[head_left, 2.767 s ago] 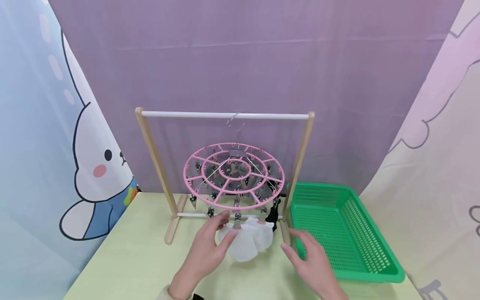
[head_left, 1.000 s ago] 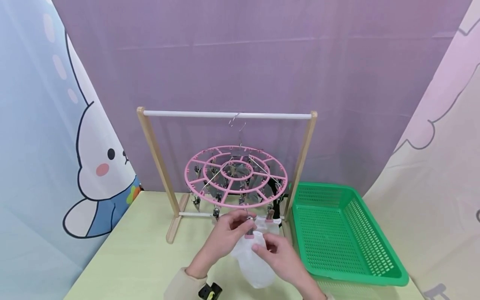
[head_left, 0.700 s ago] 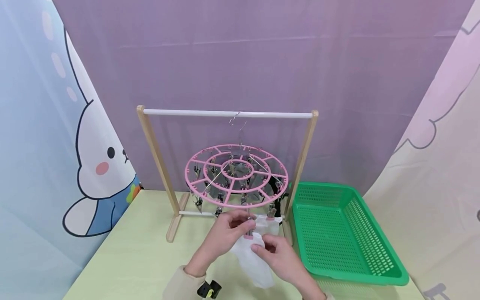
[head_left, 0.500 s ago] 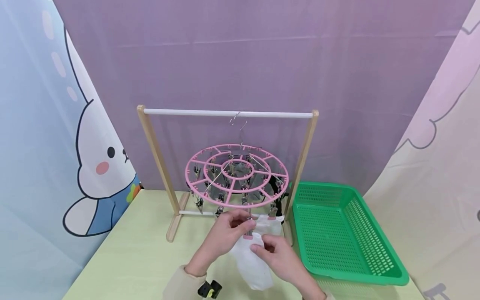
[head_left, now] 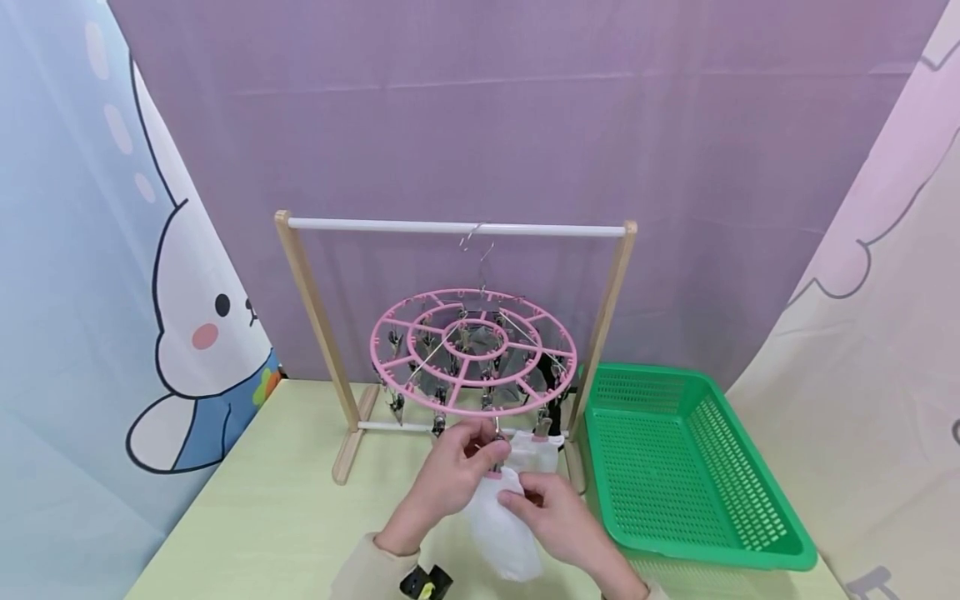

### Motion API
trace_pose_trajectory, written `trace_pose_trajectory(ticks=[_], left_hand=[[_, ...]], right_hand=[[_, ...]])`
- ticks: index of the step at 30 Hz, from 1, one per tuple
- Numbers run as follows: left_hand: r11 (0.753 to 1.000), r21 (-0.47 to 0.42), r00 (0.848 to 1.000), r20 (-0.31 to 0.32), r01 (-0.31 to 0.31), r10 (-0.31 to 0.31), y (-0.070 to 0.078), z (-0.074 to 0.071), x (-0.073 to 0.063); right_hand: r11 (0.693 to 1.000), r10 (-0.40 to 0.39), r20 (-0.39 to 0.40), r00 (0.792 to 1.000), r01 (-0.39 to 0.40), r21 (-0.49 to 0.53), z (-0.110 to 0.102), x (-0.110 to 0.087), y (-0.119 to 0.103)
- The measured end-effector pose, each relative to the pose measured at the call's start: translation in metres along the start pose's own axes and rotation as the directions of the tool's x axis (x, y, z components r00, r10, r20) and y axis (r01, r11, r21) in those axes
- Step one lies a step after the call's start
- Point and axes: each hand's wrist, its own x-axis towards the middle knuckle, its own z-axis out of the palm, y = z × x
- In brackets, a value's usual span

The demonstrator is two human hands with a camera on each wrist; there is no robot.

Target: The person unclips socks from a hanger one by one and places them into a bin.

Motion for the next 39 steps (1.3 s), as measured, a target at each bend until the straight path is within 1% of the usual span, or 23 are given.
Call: trace_pose_trajectory(ticks=[5,10,14,16,21,23,28,32,35,39], left_hand=[[0.999,0.032,0.999,-0.032,-0.023,0.024,0.002,-0.001,0.000],[0.999,0.029,0.999,-0.044,-0.015,0.017,0.005,-0.004,-0.001],[0.999,0.031,0.998,-0.061,-0.008,0.009,0.006,-0.005,-0.004],[1.000,0.018,0.997,-0.079,-0.002,0.003,0.006,-0.006,-0.005],[1.000,-0.003,0.989,-0.146,-0.003,0.002,0.005,-0.007,-0.009],[1.000,-0.007,0.986,-0.165,-0.007,0.006,0.005,-0.008,-0.010],[0.999,-0.032,0.982,-0.190,-0.008,0.002,0.003,-0.011,-0.013],[0.999,-0.051,0.977,-0.213,-0.018,0.007,0.001,-0.011,-0.015],[0.998,-0.064,0.973,-0.229,-0.021,0.006,-0.001,-0.011,-0.016],[0.997,-0.072,0.969,-0.245,-0.015,-0.004,-0.004,-0.012,-0.018]], right_hand=[[1.000,-0.008,0.021,1.000,0.009,-0.027,0.002,-0.004,0.001],[0.995,-0.032,0.044,0.999,0.036,-0.089,0.001,-0.007,0.005],[0.992,-0.023,0.070,0.997,0.031,-0.118,-0.005,-0.011,0.007],[0.991,-0.028,0.069,0.997,0.037,-0.126,-0.009,-0.013,0.007],[0.985,-0.067,0.032,0.997,0.071,-0.156,-0.022,-0.016,0.004],[0.984,-0.067,0.026,0.997,0.070,-0.166,-0.028,-0.018,0.001],[0.988,-0.037,0.019,0.999,0.040,-0.146,-0.041,-0.024,-0.007],[0.993,-0.019,0.000,1.000,0.018,-0.118,-0.052,-0.028,-0.015],[0.993,0.002,-0.015,1.000,-0.004,-0.117,-0.061,-0.030,-0.020],[0.994,0.051,-0.034,0.998,-0.054,-0.096,-0.073,-0.032,-0.025]])
